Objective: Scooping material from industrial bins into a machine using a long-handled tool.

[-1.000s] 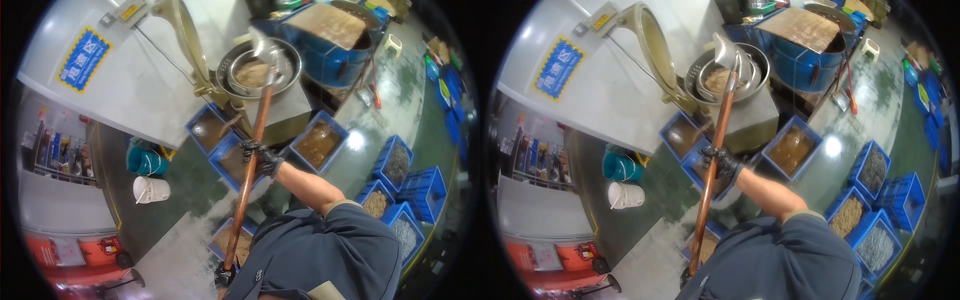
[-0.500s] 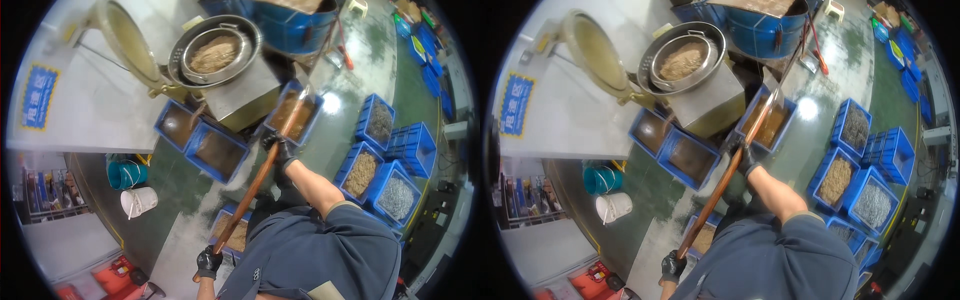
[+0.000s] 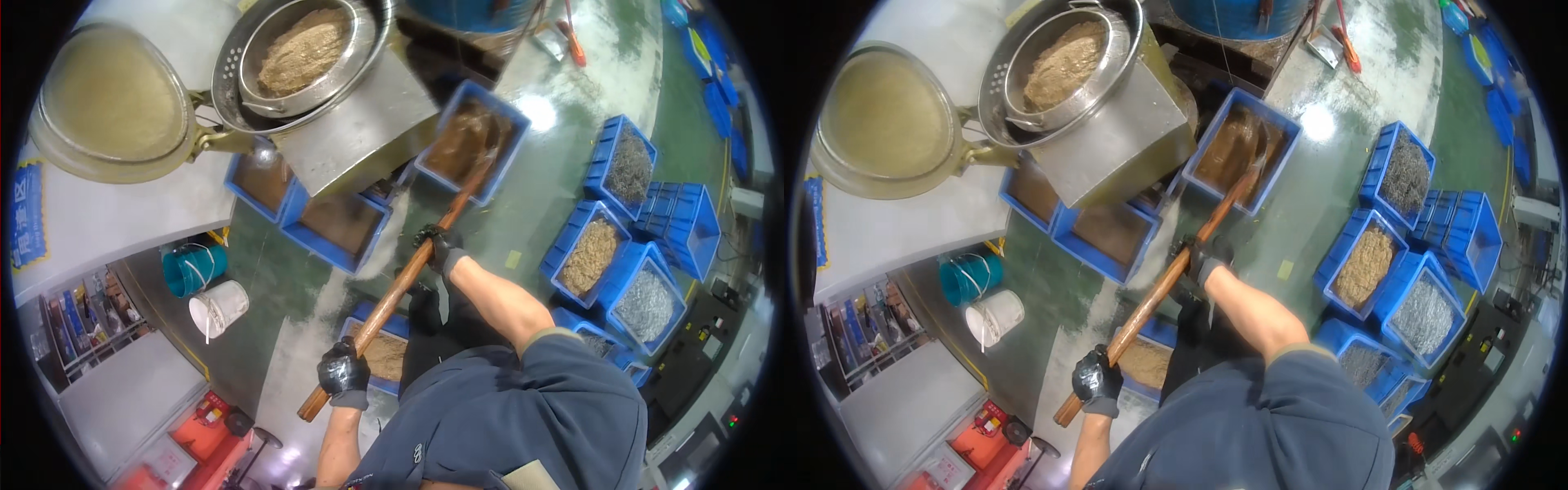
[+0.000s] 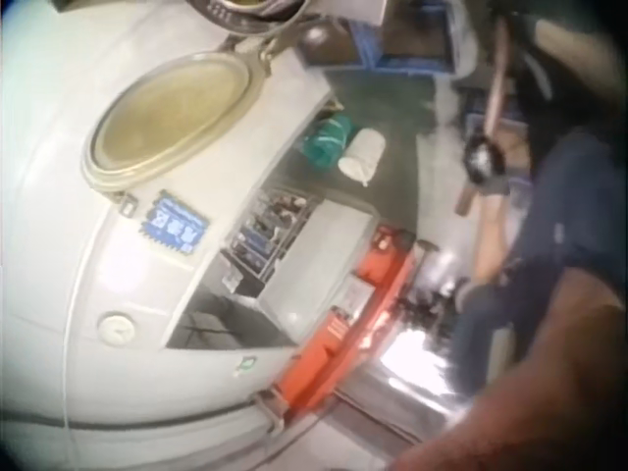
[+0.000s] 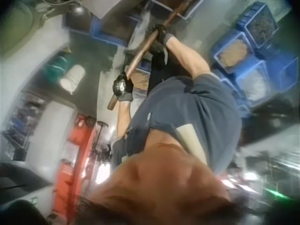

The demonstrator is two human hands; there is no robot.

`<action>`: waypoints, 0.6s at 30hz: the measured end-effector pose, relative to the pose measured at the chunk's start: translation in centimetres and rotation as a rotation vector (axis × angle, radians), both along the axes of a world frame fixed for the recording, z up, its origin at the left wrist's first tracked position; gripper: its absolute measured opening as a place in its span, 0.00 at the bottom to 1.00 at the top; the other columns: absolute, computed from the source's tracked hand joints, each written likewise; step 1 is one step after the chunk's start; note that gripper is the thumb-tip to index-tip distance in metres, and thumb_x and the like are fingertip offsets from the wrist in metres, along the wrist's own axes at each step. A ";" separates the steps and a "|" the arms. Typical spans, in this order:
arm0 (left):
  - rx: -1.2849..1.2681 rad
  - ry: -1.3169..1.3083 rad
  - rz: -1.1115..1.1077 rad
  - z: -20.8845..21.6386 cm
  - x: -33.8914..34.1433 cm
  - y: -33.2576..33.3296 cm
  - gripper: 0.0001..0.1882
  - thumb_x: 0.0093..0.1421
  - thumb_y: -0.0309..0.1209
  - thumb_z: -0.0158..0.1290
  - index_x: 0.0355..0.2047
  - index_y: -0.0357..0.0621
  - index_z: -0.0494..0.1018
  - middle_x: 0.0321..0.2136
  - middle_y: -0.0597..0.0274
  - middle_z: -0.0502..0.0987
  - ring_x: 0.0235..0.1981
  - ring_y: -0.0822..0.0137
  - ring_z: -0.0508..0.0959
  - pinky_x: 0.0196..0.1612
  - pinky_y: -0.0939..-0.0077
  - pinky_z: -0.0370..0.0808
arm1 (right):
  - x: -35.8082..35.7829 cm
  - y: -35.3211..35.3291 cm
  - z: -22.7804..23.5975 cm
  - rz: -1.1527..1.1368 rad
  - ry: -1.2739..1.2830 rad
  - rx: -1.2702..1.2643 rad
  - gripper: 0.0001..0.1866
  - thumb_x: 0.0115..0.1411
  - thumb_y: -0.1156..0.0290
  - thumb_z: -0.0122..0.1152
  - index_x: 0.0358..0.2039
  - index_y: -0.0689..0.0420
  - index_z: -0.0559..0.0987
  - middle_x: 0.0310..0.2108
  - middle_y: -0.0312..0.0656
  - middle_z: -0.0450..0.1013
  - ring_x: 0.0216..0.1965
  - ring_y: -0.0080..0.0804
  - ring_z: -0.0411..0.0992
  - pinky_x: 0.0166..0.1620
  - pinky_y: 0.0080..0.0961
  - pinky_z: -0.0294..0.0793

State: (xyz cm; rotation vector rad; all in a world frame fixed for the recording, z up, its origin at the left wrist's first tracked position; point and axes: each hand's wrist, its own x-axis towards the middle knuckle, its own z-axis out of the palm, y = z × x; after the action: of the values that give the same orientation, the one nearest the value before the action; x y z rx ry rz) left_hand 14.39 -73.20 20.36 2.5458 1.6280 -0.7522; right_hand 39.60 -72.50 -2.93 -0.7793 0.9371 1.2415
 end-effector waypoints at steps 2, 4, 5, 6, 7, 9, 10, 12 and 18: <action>-0.013 -0.030 -0.063 0.0 0.4 -0.3 0.04 0.51 0.30 0.54 0.29 0.48 0.75 0.23 0.54 0.78 0.25 0.51 0.80 0.29 0.60 0.77 | 0.3 0.1 -1.3 0.047 -0.077 0.042 0.02 0.59 0.79 0.51 0.33 0.58 0.71 0.22 0.43 0.70 0.22 0.39 0.71 0.29 0.34 0.76; -0.110 -0.181 0.001 -1.5 0.2 -0.9 0.07 0.51 0.30 0.55 0.32 0.49 0.77 0.24 0.52 0.79 0.26 0.50 0.80 0.30 0.58 0.76 | 0.6 -0.5 -4.3 0.097 -0.242 0.005 0.02 0.59 0.77 0.50 0.32 0.58 0.72 0.21 0.42 0.69 0.22 0.38 0.70 0.29 0.33 0.76; -0.189 -0.169 0.027 -1.8 1.5 -0.9 0.10 0.51 0.32 0.55 0.34 0.48 0.77 0.26 0.51 0.80 0.26 0.49 0.80 0.31 0.57 0.77 | 1.4 -0.9 -6.4 0.087 -0.243 -0.004 0.02 0.59 0.77 0.50 0.32 0.58 0.72 0.21 0.42 0.69 0.22 0.38 0.70 0.29 0.33 0.76; -0.205 -0.036 0.030 -4.0 2.1 -1.3 0.11 0.51 0.32 0.56 0.35 0.48 0.77 0.25 0.51 0.79 0.26 0.48 0.79 0.32 0.56 0.77 | 2.8 -1.2 -8.9 0.113 -0.208 -0.019 0.02 0.59 0.76 0.49 0.32 0.58 0.72 0.21 0.42 0.69 0.22 0.38 0.70 0.29 0.33 0.76; -0.164 -0.074 0.010 -4.5 1.8 -1.4 0.11 0.51 0.33 0.56 0.35 0.48 0.77 0.25 0.52 0.79 0.26 0.48 0.79 0.32 0.56 0.77 | 2.9 -1.0 -9.2 0.158 -0.154 -0.031 0.03 0.59 0.75 0.49 0.32 0.58 0.72 0.21 0.42 0.68 0.21 0.38 0.69 0.29 0.33 0.76; -0.126 -0.105 0.024 -3.6 1.9 -1.3 0.11 0.51 0.33 0.56 0.36 0.48 0.77 0.25 0.52 0.79 0.26 0.48 0.79 0.32 0.56 0.77 | 1.5 -0.7 -7.9 0.167 -0.145 -0.050 0.02 0.59 0.75 0.49 0.31 0.57 0.71 0.20 0.42 0.68 0.21 0.38 0.69 0.28 0.33 0.76; -0.130 -0.097 0.058 -2.4 2.1 -0.9 0.11 0.51 0.33 0.56 0.36 0.47 0.76 0.25 0.52 0.79 0.27 0.48 0.79 0.32 0.55 0.77 | 1.3 0.1 -6.6 0.170 -0.143 -0.064 0.02 0.59 0.74 0.49 0.31 0.57 0.71 0.20 0.42 0.68 0.21 0.38 0.69 0.28 0.33 0.75; -0.204 -0.053 0.049 -2.3 2.2 -0.7 0.13 0.51 0.34 0.56 0.38 0.47 0.76 0.25 0.51 0.78 0.27 0.49 0.79 0.32 0.55 0.77 | 1.6 -0.9 -8.7 0.101 -0.169 -0.054 0.01 0.59 0.75 0.49 0.30 0.56 0.70 0.19 0.43 0.68 0.21 0.38 0.70 0.27 0.33 0.75; -0.212 -0.012 0.039 -3.0 0.4 -1.5 0.16 0.48 0.32 0.58 0.40 0.47 0.76 0.26 0.52 0.78 0.29 0.50 0.79 0.35 0.56 0.77 | 0.7 -0.8 -5.4 0.105 -0.031 0.103 0.03 0.58 0.73 0.55 0.32 0.56 0.72 0.21 0.42 0.70 0.25 0.37 0.72 0.31 0.34 0.77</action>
State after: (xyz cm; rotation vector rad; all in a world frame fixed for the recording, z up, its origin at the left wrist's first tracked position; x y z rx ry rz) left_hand 14.78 -74.66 17.36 2.3611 1.5007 -0.8544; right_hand 40.33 -73.32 -8.37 -0.7721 0.8094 1.3542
